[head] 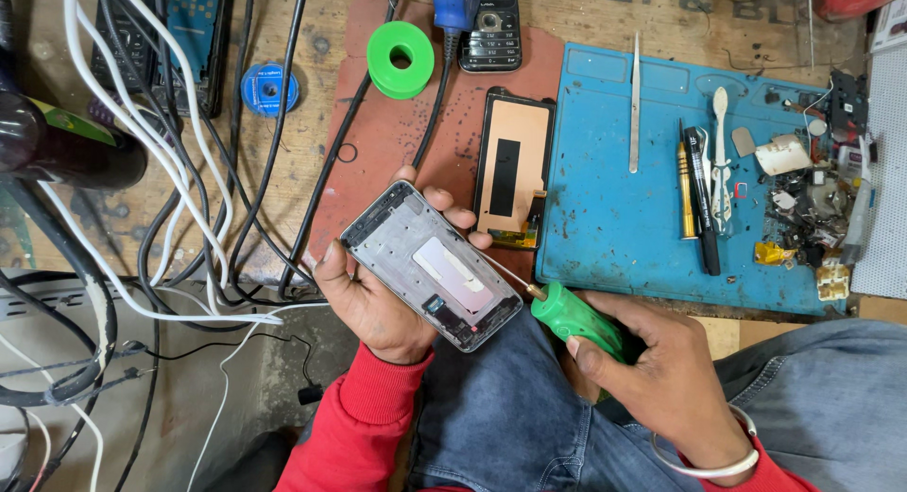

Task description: The person sits on the floor at a repair bench holding a disassembled phone frame on their lap and uses a green electric screwdriver to unscrew screws from the phone housing, repositioning the frame repeatedly to reach different screws.

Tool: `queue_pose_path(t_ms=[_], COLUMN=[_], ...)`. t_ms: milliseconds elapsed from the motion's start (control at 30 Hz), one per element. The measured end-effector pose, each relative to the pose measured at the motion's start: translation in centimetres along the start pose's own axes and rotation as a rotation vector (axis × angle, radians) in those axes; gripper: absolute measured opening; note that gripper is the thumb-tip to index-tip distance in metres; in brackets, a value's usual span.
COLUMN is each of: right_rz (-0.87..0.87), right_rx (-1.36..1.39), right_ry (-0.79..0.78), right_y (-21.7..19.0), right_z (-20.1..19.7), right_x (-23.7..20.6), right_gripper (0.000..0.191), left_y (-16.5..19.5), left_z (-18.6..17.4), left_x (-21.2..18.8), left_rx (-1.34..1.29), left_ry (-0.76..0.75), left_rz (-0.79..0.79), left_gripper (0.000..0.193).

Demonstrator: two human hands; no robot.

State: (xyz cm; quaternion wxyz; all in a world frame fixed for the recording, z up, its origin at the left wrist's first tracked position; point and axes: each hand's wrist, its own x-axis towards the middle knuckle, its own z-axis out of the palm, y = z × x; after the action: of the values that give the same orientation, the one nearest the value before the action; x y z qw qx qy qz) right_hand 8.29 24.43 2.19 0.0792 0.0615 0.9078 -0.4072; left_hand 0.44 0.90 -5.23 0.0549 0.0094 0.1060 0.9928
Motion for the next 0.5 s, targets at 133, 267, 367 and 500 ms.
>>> queue_pose_path(t_ms=[133,267,367,500], right_rz=[0.041,0.027,0.173,0.157], right_rx=[0.041,0.044,0.151,0.198], right_ry=[0.010,0.027,-0.004,-0.004], right_y=[0.1,0.0,0.0,0.4], right_z=[0.7,1.1,1.4,1.8], right_x=[-0.2,-0.3,-0.6,-0.9], right_gripper=[0.051,0.050,0.049,0.045], left_y=[0.0,-0.1,-0.2,-0.2], left_z=[0.0,-0.1,-0.1,0.0], left_x=[-0.2,-0.1,-0.1,-0.2], left_rx=[0.005,-0.007,-0.011,-0.019], left_ry=[-0.005,0.005,0.008,0.009], left_rz=[0.029,0.027,0.026,0.037], left_gripper=[0.083,0.084,0.085,0.085])
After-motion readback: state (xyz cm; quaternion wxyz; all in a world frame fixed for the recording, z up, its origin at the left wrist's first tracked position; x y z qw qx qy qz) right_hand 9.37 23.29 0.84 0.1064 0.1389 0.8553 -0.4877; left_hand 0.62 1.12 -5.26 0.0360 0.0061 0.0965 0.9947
